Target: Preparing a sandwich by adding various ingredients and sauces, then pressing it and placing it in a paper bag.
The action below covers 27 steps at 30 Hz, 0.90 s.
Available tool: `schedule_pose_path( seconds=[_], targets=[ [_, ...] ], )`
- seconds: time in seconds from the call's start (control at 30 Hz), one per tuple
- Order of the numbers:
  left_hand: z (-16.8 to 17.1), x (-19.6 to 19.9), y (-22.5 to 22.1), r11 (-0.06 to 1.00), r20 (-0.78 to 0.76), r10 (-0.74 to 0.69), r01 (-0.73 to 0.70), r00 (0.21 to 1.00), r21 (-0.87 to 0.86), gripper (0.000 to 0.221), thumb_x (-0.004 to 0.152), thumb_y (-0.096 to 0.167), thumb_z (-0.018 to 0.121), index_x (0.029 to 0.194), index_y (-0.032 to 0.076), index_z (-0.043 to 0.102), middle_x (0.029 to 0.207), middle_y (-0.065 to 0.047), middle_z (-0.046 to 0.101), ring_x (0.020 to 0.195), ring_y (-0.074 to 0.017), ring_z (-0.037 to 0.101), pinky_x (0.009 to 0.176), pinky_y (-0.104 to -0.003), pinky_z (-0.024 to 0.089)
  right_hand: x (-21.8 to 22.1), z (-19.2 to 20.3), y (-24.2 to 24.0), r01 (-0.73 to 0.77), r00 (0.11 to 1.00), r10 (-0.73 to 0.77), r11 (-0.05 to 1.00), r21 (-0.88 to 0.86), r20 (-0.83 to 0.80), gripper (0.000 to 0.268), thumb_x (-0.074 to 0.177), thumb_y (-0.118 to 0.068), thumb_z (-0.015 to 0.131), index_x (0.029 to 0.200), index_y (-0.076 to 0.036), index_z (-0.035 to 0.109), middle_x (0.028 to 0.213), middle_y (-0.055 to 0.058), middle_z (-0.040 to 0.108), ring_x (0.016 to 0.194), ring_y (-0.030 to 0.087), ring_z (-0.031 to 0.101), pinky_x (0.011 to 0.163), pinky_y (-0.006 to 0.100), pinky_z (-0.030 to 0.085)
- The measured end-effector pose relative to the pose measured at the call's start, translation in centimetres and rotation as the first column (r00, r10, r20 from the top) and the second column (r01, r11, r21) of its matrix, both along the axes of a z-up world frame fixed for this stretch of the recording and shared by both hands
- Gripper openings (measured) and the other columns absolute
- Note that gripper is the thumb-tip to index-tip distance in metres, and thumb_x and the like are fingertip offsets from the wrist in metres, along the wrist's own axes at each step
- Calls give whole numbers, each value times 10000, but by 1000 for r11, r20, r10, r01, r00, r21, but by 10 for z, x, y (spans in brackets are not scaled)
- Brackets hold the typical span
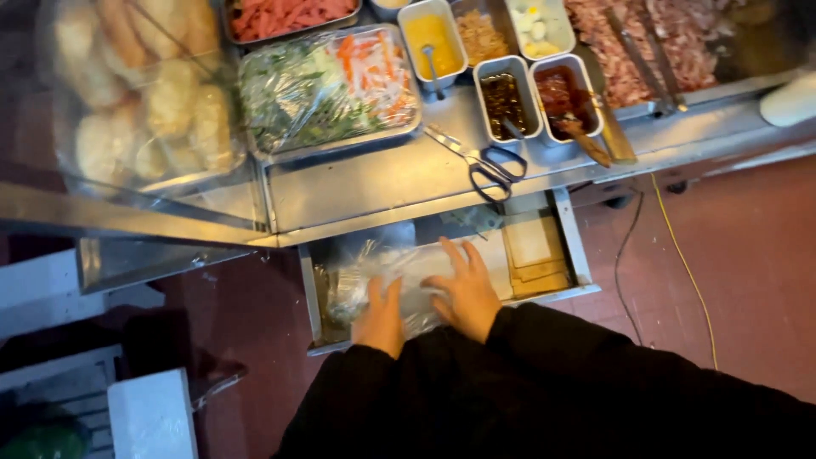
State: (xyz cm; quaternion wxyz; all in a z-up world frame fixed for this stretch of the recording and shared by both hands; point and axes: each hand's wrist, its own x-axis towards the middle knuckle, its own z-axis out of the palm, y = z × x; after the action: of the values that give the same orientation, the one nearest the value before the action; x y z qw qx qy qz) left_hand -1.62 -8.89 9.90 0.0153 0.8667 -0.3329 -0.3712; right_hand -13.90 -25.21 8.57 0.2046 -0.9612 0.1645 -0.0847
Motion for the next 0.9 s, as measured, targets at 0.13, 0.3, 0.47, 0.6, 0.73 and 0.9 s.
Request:
schedule_pose_path(
  seconds=[0.13, 0.3, 0.47, 0.6, 0.73, 0.9],
  targets=[
    [47, -3, -43, 992, -267, 80, -103, 960, -77, 805, 950, 21, 579, 1623, 250, 201, 1654, -146, 272, 1215, -421, 683, 1106, -529, 479, -18, -68, -42, 281, 812, -157, 949, 141, -562, 534, 903, -284, 776, 1415, -327, 635, 1578, 218, 361, 1251, 478, 639, 993, 573, 613],
    [-7, -10, -59, 984, -10, -168, 168, 986, 59, 710, 977, -45, 539, 1595, 222, 313, 1711, -148, 194, 1111, -413, 709, 998, -572, 578, -67, -117, -72, 248, 679, -227, 966, -73, -699, 821, 949, -287, 730, 1652, -339, 308, 1109, 144, 710, 954, 369, 782, 755, 591, 626],
    [-113, -7, -72, 998, 4, -27, 26, 1000, 54, 980, 1004, -82, 453, 1699, 396, -47, 1669, -243, 228, 1051, -411, 753, 956, -525, 608, -81, -129, -88, 101, 861, -241, 945, -312, -449, 639, 899, -317, 700, 1484, -475, 499, 1151, 19, 550, 1033, 249, 599, 864, 413, 479],
    [-172, -10, -64, 1000, -81, 12, -10, 997, 17, 736, 994, 62, 616, 1595, 367, 322, 1694, -169, 177, 1089, -463, 725, 1001, -569, 567, -103, -112, -117, 329, 944, -308, 895, 302, -117, 72, 923, -386, 782, 958, -360, 839, 1218, -30, 746, 1149, 278, 670, 1009, 387, 537],
    [-174, -29, -39, 998, -103, 5, -11, 995, -61, 624, 968, 242, 701, 1516, 398, 449, 1672, -110, 157, 1177, -430, 694, 1057, -518, 570, -121, -148, -172, 519, 849, -510, 760, 391, -137, 176, 991, -402, 782, 1007, -228, 805, 1034, 20, 786, 936, 245, 730, 834, 347, 596],
    [-84, -56, -27, 974, -129, 142, -161, 981, -156, 497, 991, 406, 695, 1474, 474, 599, 1734, -110, 56, 1541, -510, 282, 1218, -571, 413, -83, -182, -227, 247, 964, -243, 969, 18, -110, 109, 964, -250, 764, 1050, -187, 784, 1070, 83, 739, 1123, 299, 718, 1015, 389, 573]
  ],
)
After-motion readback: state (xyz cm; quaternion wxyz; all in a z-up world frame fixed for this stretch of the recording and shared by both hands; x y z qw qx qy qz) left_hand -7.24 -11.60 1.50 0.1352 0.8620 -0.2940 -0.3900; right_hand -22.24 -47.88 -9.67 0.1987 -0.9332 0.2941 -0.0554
